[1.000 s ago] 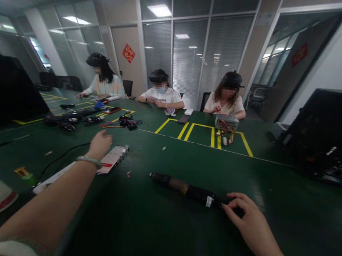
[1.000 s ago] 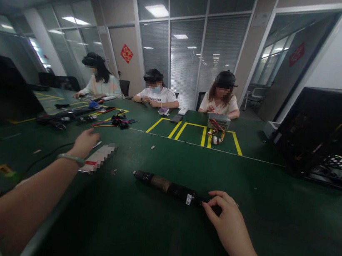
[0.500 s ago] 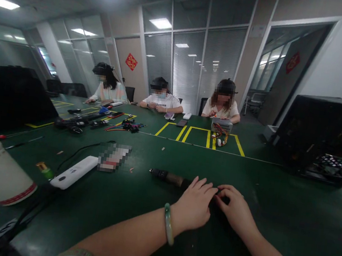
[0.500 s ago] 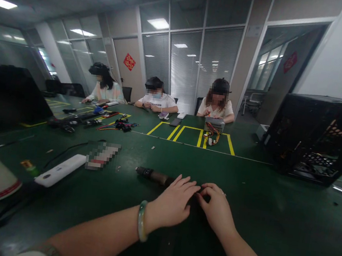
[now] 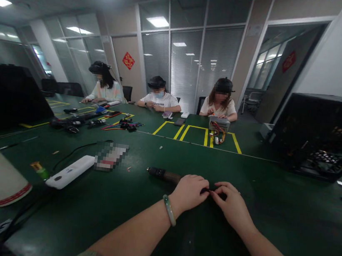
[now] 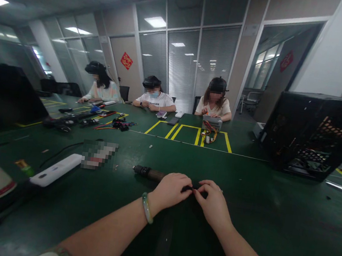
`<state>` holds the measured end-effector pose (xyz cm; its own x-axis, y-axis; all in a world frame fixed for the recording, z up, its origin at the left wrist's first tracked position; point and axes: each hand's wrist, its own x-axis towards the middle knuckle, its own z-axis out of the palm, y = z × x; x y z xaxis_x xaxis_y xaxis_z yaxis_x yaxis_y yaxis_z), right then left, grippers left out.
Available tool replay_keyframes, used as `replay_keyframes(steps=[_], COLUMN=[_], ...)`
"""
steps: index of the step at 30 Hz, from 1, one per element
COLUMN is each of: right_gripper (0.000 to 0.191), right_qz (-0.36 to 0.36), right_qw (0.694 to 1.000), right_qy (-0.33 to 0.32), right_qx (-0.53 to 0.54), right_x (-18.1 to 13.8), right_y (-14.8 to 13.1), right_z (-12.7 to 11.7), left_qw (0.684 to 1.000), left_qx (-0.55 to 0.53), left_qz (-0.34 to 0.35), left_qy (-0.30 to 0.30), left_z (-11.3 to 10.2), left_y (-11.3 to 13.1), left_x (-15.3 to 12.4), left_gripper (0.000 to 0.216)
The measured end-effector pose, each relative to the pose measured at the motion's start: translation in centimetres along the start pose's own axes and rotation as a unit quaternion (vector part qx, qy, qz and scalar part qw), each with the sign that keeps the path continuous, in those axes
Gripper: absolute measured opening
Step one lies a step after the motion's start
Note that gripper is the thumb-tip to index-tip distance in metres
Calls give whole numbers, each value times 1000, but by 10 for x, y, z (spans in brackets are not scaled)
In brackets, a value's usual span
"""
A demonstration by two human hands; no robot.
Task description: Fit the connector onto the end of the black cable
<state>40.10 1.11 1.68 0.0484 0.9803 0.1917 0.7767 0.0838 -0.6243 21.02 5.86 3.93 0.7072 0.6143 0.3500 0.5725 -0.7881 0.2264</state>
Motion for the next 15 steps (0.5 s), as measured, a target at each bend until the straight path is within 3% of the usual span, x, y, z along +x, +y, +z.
replay_keyframes(steps=[15], right_gripper=[23], right_qz=[19], right_qw=[999], right_qy=[-34], right_qx=[-29], right_x=[-1], right_y=[5], right_z=[2], left_qw=[1000], left_qx=[-11], left_qz=[20], left_qy=[4], left_z=[1], left_y=[-2], left_x=[1], left_gripper=[6])
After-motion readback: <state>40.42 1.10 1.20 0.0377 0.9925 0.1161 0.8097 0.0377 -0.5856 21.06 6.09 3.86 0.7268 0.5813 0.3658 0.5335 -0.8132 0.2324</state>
